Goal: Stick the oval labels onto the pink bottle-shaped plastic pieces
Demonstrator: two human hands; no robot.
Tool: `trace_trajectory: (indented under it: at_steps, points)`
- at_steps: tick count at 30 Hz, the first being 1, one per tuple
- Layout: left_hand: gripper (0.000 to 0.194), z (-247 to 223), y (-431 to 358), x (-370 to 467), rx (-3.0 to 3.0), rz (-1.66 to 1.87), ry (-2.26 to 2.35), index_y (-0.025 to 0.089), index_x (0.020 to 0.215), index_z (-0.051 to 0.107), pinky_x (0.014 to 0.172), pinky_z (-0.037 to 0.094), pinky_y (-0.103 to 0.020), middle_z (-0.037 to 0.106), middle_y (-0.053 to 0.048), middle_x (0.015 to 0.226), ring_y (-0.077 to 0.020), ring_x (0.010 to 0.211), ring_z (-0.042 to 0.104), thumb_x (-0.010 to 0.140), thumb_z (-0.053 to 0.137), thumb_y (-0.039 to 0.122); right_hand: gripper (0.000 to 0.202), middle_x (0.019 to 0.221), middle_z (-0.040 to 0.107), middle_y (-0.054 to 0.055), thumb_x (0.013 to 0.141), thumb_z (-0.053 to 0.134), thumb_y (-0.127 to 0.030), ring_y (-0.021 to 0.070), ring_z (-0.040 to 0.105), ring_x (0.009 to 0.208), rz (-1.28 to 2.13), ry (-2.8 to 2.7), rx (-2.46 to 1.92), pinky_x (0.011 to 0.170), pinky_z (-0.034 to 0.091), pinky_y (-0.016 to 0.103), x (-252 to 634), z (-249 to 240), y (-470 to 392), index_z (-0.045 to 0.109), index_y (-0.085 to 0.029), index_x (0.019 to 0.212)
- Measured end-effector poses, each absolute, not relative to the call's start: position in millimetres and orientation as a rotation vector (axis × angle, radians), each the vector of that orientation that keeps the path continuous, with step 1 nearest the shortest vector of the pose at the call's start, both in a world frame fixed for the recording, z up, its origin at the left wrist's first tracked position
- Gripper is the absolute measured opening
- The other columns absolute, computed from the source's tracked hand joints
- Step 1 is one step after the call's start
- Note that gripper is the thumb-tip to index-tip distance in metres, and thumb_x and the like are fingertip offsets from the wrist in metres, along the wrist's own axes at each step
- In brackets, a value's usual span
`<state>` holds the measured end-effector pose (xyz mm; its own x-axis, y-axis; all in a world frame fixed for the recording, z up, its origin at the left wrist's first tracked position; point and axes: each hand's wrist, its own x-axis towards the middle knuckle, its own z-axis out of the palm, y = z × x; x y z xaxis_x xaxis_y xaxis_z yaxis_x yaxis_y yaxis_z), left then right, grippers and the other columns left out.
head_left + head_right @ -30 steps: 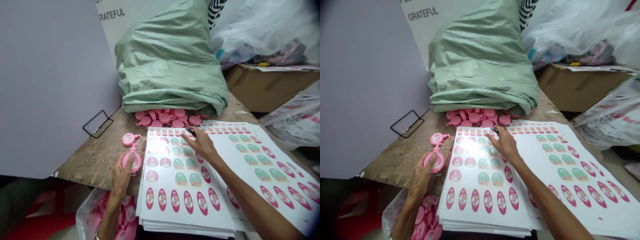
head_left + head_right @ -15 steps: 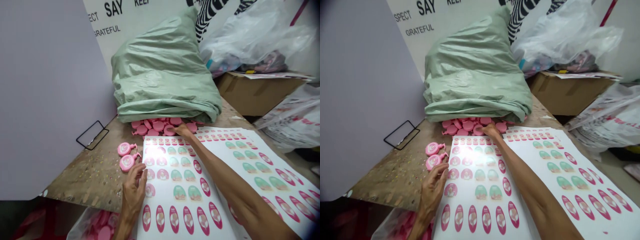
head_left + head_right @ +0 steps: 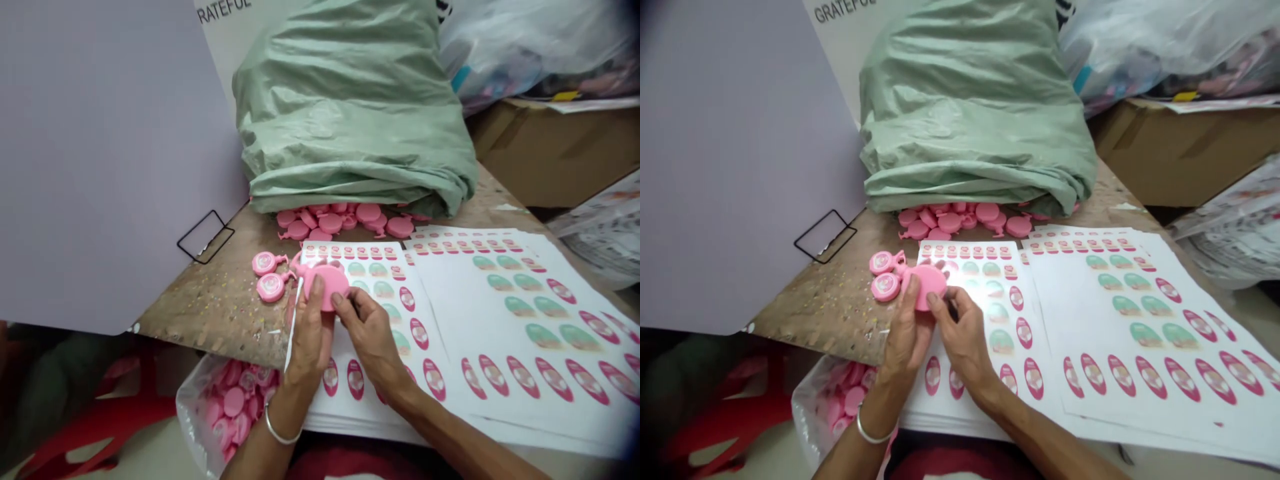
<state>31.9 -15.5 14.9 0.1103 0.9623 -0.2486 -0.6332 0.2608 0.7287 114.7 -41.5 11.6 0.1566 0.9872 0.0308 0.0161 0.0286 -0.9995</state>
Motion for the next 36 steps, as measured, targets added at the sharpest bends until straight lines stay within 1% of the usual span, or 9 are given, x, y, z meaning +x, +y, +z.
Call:
trace_trajectory:
  at_steps: [2, 5, 7, 10, 17, 24, 27, 32, 36]
  points:
    - [0.042, 23.4, -14.3, 17.4, 0.561, 1.371, 0.806, 0.022, 0.126, 0.052, 0.089, 0.053, -0.030, 0.067, -0.008, 0.120, -0.0207, 0.108, 0.065, 0.087, 0.063, 0.033, 0.030, 0.079, 0.065, 0.002, 0.088, 0.055, -0.049, 0.0151, 0.060, 0.071, 1.148, -1.243, -1.234, 0.061, 0.048, 0.027, 111.9, 11.0, -45.5, 0.057, -0.019, 0.094]
    - [0.039, 26.1, -6.6, -14.6, 0.630, 1.344, 0.868, 0.016, 0.121, 0.055, 0.076, 0.058, -0.031, 0.071, -0.010, 0.105, -0.0198, 0.086, 0.071, 0.085, 0.064, 0.028, 0.024, 0.082, 0.065, 0.003, 0.093, 0.048, -0.041, 0.0158, 0.058, 0.070, 0.891, -1.541, -1.404, 0.063, 0.043, 0.029, 122.6, 2.9, -47.5, 0.054, -0.020, 0.104]
    - [0.038, 18.8, -1.5, -31.1, 0.654, 1.229, 0.918, 0.013, 0.115, 0.057, 0.068, 0.059, -0.029, 0.072, -0.011, 0.100, -0.0186, 0.075, 0.071, 0.081, 0.067, 0.025, 0.015, 0.079, 0.064, 0.003, 0.095, 0.045, -0.032, 0.0172, 0.056, 0.069, 0.604, -1.743, -1.534, 0.068, 0.039, 0.032, 129.6, -9.4, -50.1, 0.055, -0.020, 0.097]
    - [0.039, 0.2, 4.0, -37.0, 0.650, 1.064, 0.918, 0.012, 0.110, 0.056, 0.062, 0.059, -0.029, 0.073, -0.012, 0.097, -0.0177, 0.069, 0.070, 0.076, 0.072, 0.022, 0.011, 0.077, 0.063, 0.003, 0.094, 0.047, -0.024, 0.0188, 0.054, 0.072, 0.333, -1.969, -1.569, 0.072, 0.033, 0.034, 130.5, -30.6, -55.5, 0.055, -0.020, 0.087]
    - [0.036, -30.2, 12.9, -18.7, 0.683, 0.960, 0.802, 0.013, 0.104, 0.055, 0.069, 0.058, -0.029, 0.072, -0.008, 0.085, -0.0191, 0.075, 0.072, 0.077, 0.074, 0.026, 0.012, 0.075, 0.062, 0.004, 0.094, 0.049, -0.020, 0.0193, 0.052, 0.075, 0.039, -2.051, -1.553, 0.073, 0.030, 0.034, 121.1, -45.2, -60.1, 0.057, -0.019, 0.085]
    - [0.042, -32.7, 13.1, -17.7, 0.635, 1.009, 0.803, 0.014, 0.105, 0.054, 0.083, 0.057, -0.038, 0.071, -0.005, 0.088, -0.0208, 0.078, 0.073, 0.072, 0.079, 0.027, 0.016, 0.072, 0.060, 0.003, 0.093, 0.048, -0.019, 0.0181, 0.051, 0.071, 0.166, -2.067, -1.537, 0.070, 0.032, 0.032, 125.0, -47.8, -59.9, 0.054, -0.020, 0.078]
    - [0.042, -31.7, 12.3, -16.6, 0.633, 1.015, 0.805, 0.014, 0.104, 0.055, 0.083, 0.057, -0.037, 0.071, -0.005, 0.086, -0.0203, 0.078, 0.073, 0.072, 0.079, 0.026, 0.011, 0.074, 0.062, 0.003, 0.091, 0.053, -0.022, 0.0186, 0.052, 0.072, 0.205, -2.054, -1.560, 0.070, 0.033, 0.032, 124.2, -48.9, -58.4, 0.055, -0.020, 0.080]
    - [0.039, -32.6, 15.2, -19.1, 0.634, 0.970, 0.790, 0.012, 0.106, 0.056, 0.085, 0.057, -0.037, 0.072, -0.007, 0.087, -0.0208, 0.080, 0.073, 0.075, 0.076, 0.025, 0.011, 0.075, 0.064, 0.004, 0.088, 0.060, -0.028, 0.0199, 0.053, 0.072, 0.103, -2.032, -1.604, 0.070, 0.033, 0.033, 119.3, -48.3, -56.6, 0.057, -0.019, 0.081]
    - [0.032, -35.1, 21.5, -24.6, 0.612, 0.909, 0.741, 0.008, 0.103, 0.058, 0.088, 0.056, -0.041, 0.073, -0.012, 0.088, -0.0240, 0.085, 0.073, 0.079, 0.073, 0.024, 0.011, 0.070, 0.064, 0.003, 0.089, 0.059, -0.025, 0.0184, 0.053, 0.069, -0.018, -2.074, -1.376, 0.072, 0.035, 0.036, 115.3, -37.6, -64.9, 0.057, -0.020, 0.079]
